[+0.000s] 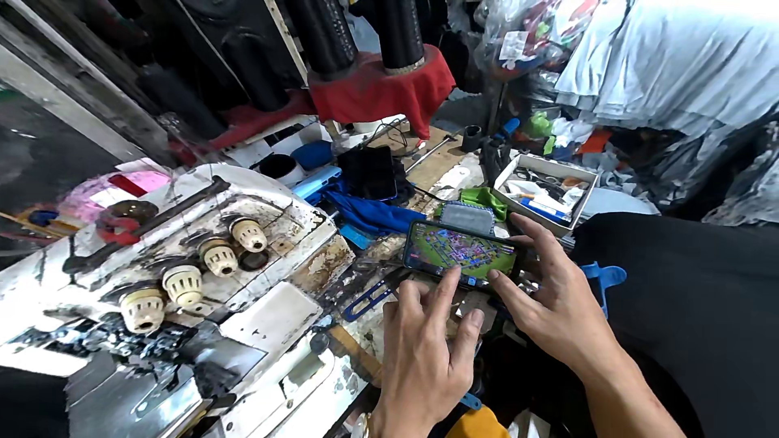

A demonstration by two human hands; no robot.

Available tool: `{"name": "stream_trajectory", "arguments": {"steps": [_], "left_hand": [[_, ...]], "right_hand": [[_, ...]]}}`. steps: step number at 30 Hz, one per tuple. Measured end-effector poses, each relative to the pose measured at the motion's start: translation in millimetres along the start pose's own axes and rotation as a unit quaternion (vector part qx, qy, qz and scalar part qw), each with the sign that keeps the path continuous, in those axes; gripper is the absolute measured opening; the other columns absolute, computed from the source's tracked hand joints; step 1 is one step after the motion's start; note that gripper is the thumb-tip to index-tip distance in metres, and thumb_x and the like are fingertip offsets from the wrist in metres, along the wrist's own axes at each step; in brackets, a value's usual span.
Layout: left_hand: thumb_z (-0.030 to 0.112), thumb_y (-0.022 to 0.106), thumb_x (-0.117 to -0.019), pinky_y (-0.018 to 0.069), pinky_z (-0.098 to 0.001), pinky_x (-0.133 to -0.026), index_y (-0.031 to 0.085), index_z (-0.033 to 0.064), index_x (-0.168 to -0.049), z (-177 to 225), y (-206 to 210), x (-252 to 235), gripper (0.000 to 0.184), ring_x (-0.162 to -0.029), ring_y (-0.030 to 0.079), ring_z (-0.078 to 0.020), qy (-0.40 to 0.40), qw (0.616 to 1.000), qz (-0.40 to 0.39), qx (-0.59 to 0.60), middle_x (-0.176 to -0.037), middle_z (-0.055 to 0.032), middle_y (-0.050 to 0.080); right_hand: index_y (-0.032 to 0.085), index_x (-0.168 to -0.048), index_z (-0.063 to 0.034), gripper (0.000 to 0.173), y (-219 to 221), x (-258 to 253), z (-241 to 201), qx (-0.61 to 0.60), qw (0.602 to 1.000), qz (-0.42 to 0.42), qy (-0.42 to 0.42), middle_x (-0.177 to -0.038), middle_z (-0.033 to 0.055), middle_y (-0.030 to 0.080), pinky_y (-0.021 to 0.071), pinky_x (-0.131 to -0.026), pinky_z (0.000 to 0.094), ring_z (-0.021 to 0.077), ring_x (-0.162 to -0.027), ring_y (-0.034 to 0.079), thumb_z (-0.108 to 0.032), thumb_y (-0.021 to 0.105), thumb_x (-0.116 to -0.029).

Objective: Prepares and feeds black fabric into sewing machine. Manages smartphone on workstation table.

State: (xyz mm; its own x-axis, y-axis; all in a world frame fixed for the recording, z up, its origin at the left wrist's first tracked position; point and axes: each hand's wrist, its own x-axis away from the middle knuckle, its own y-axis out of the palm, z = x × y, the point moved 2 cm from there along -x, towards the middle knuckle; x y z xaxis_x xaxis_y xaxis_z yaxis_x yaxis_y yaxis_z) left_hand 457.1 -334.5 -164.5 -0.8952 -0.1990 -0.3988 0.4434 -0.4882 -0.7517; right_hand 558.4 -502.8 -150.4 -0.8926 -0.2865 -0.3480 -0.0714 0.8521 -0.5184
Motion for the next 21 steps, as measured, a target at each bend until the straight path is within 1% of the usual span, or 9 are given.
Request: {"name": "stream_trajectory", "arguments": {"steps": [2,5,10,13,15,21], "left_hand": [[0.058,0.046,-0.1018,0.0473,-0.0439,-0.081,0.054,0.0349,-0.150,2.4,1.4,-2.0,0.054,-0.095,0.054,-0.0168,0.008,1.000,-0.002,0.000,-0.109,-0.0012,0.056],[0.060,0.044,-0.1020,0.0466,-0.0429,-0.080,0.055,0.0356,-0.150,5.9,3.9,-5.1,0.055,-0.092,0.053,-0.0164,0.014,1.000,-0.008,-0.004,-0.107,-0.0008,0.054],[0.060,0.044,-0.1019,0.0457,-0.0418,-0.081,0.055,0.0355,-0.150,6.2,5.8,-4.9,0.055,-0.091,0.052,-0.0157,0.017,1.000,-0.007,-0.001,-0.106,-0.0004,0.053],[0.059,0.045,-0.1023,0.0454,-0.0416,-0.081,0.055,0.0347,-0.150,5.0,5.8,-3.4,0.054,-0.093,0.052,-0.0153,0.019,1.000,-0.004,0.005,-0.106,0.0000,0.054],[0.059,0.045,-0.1023,0.0452,-0.0414,-0.082,0.056,0.0345,-0.149,4.4,6.3,-2.9,0.054,-0.093,0.052,-0.0152,0.019,1.000,-0.004,0.004,-0.107,0.0000,0.054],[0.060,0.045,-0.1022,0.0454,-0.0419,-0.083,0.056,0.0342,-0.148,4.1,7.2,-2.8,0.054,-0.094,0.052,-0.0155,0.023,1.000,-0.007,0.004,-0.107,-0.0003,0.054]], "right_hand": [[0.041,-0.156,-0.0234,0.071,0.3,0.0,-0.1,-0.003,1.000,-0.001,0.004,-0.137,0.0001,0.060,0.0609,-0.086,0.0365,0.0107,-0.111,0.066,-0.038,0.066,-0.0910],[0.041,-0.156,-0.0239,0.071,0.4,0.0,0.2,-0.006,1.000,0.000,0.007,-0.135,-0.0004,0.061,0.0617,-0.085,0.0362,0.0105,-0.108,0.067,-0.038,0.067,-0.0907],[0.041,-0.156,-0.0237,0.072,-0.4,-0.2,1.0,-0.002,1.000,-0.003,0.009,-0.136,-0.0005,0.061,0.0605,-0.089,0.0375,0.0108,-0.113,0.065,-0.039,0.066,-0.0908],[0.042,-0.155,-0.0229,0.071,-0.4,0.4,0.7,-0.001,1.000,-0.002,0.007,-0.135,-0.0007,0.061,0.0612,-0.087,0.0358,0.0100,-0.111,0.066,-0.038,0.067,-0.0906],[0.042,-0.155,-0.0226,0.071,-0.6,0.7,1.2,-0.003,1.000,-0.002,0.006,-0.136,-0.0001,0.060,0.0608,-0.088,0.0367,0.0110,-0.112,0.065,-0.038,0.067,-0.0906],[0.041,-0.155,-0.0243,0.071,0.3,0.6,2.6,-0.007,1.000,0.000,0.007,-0.133,-0.0017,0.062,0.0618,-0.084,0.0359,0.0101,-0.107,0.067,-0.037,0.067,-0.0901]]}}
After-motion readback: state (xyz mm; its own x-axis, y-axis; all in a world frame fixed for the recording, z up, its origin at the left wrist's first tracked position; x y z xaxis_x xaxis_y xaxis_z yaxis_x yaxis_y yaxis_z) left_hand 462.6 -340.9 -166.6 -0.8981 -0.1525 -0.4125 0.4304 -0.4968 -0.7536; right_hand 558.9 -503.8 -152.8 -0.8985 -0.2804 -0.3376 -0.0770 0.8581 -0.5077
